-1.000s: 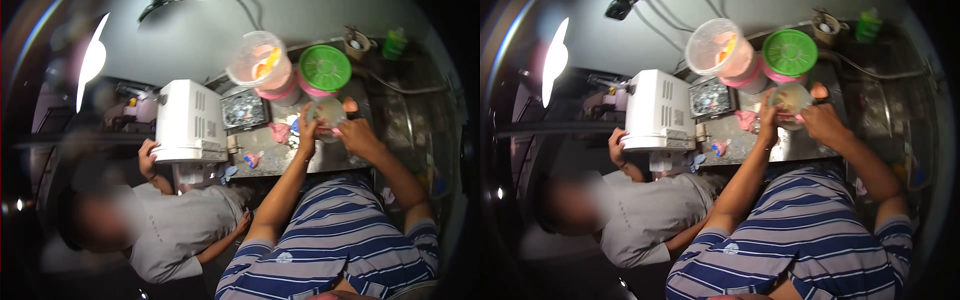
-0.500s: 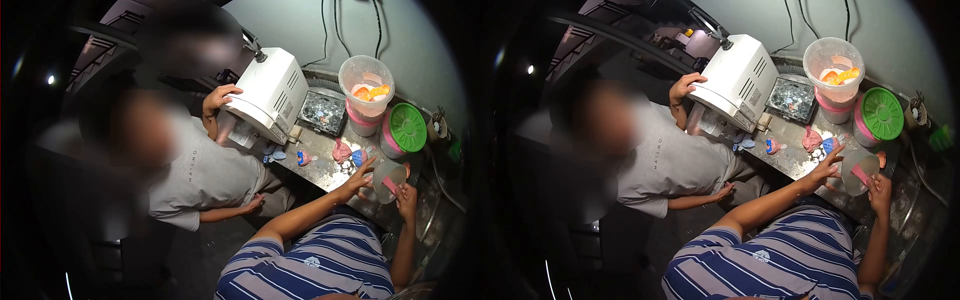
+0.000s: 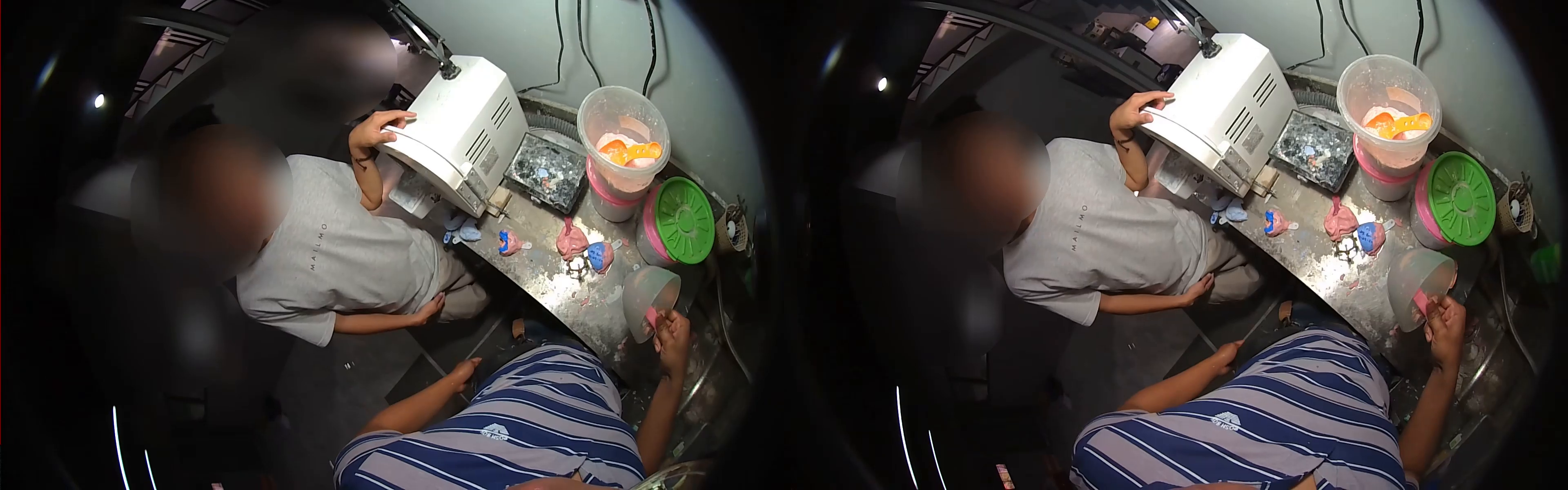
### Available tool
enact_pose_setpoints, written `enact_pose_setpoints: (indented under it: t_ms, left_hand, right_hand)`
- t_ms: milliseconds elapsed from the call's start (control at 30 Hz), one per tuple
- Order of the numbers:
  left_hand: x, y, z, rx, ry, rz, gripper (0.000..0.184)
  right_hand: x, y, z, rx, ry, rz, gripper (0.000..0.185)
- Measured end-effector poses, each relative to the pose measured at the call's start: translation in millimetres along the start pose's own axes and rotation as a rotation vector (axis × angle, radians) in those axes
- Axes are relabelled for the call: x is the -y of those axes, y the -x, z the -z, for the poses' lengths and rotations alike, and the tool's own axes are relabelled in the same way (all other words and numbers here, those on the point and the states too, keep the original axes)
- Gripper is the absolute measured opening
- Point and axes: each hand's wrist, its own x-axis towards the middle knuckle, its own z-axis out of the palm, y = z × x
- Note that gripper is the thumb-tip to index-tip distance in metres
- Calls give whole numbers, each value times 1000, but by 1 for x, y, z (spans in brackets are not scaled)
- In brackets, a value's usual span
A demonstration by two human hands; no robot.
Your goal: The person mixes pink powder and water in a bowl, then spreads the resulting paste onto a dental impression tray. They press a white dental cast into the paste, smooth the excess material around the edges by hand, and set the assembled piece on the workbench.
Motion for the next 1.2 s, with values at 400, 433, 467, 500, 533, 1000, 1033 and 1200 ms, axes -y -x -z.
enact_pose_setpoints:
  t_ms: [400, 433, 467, 500, 533, 1000, 1033, 1200]
  left_hand:
    - [59, 41, 18, 94, 259, 268, 41]
    - [57, 39, 22, 90, 240, 250, 41]
    - [54, 36, 26, 84, 220, 229, 41]
    - [48, 33, 30, 75, 189, 204, 40]
    - [43, 29, 33, 66, 159, 178, 40]
    - [-44, -24, 67, -1, -156, -94, 37]
    - [-49, -26, 70, -4, -163, -105, 37]
    - [-65, -39, 80, -14, -208, -161, 37]
  right_hand:
    - [22, -20, -22, 204, -22, -21, 20]
    - [27, -16, -24, 212, -19, -25, 19]
    - [30, -13, -25, 183, -15, -39, 19]
    - [32, -11, -27, 180, -6, -42, 17]
    - [33, -8, -27, 172, 4, -50, 15]
    - [22, 28, -41, 52, -3, -122, 20]
    - [22, 30, -42, 44, -3, -120, 20]
    - [22, 34, -48, 3, 0, -109, 19]
